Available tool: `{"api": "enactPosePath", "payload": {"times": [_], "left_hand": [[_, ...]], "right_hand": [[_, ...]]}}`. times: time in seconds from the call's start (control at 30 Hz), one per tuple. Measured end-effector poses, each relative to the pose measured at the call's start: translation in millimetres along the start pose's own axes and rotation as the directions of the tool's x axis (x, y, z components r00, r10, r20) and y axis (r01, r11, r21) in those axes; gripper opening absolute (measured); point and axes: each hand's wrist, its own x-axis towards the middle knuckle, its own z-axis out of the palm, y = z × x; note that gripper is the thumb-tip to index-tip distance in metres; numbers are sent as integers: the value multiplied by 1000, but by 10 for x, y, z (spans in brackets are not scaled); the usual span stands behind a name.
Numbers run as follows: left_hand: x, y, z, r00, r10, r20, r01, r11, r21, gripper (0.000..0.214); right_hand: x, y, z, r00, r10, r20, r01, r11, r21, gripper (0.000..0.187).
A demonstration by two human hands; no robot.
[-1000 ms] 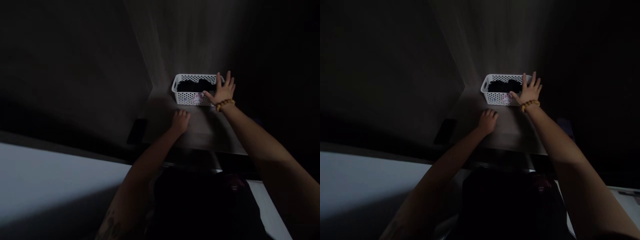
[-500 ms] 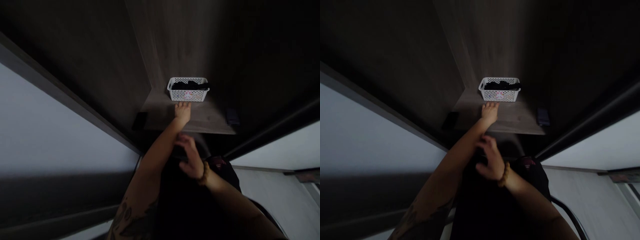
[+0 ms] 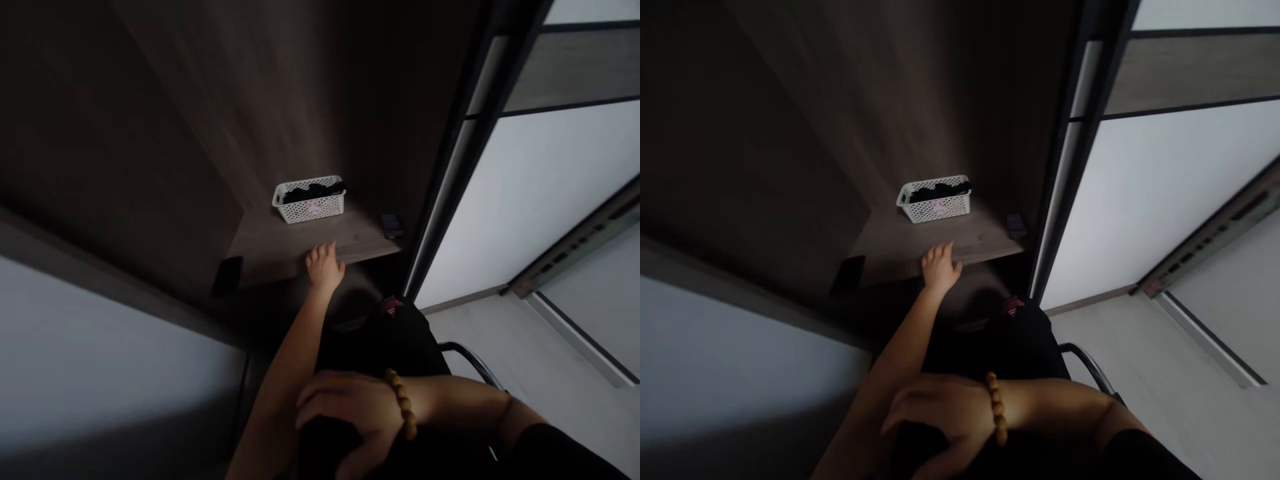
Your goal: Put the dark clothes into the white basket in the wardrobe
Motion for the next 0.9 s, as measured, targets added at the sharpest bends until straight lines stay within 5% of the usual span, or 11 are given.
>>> {"api": "enactPosePath", "payload": {"times": [0.07,0.1,0.17,0.2,0.23,0.27,0.37,0.53,0.73,0.9], "left_hand": [[-319,-78,170,1000,-16,-26,16,1000,-20,55],[-506,-122,261,999,-22,-30,21,999,-37,55],[-910,-198,439,998,-36,-53,32,997,-74,53],[-1109,-224,522,997,-41,-60,35,995,-93,52],[-1295,-242,597,997,-38,-64,31,993,-112,50],[-1458,-254,664,997,-30,-68,21,992,-127,49],[-1768,-267,800,997,18,-77,-30,987,-155,47],[-1706,-228,811,993,67,-97,-82,983,-166,47],[-992,155,487,932,205,-300,-268,945,-186,42],[-159,723,-144,808,359,-468,-474,867,-153,44]], "right_hand": [[-205,27,-394,982,102,-160,-134,970,-204,75],[-321,94,-687,918,176,-356,-291,908,-301,66],[-566,317,-1373,618,164,-769,-630,689,-359,56],[-682,458,-1711,479,95,-873,-739,580,-343,60],[-785,604,-2008,395,63,-916,-809,497,-315,68],[-871,747,-2248,358,58,-932,-831,475,-290,76],[-1011,1089,-2576,331,93,-939,-858,444,-258,88],[-1079,1323,-2480,274,84,-958,-906,357,-228,91],[-1191,1352,-2474,436,51,-898,-862,310,-401,90],[-1135,1308,-2377,531,85,-843,-823,291,-488,88]]}}
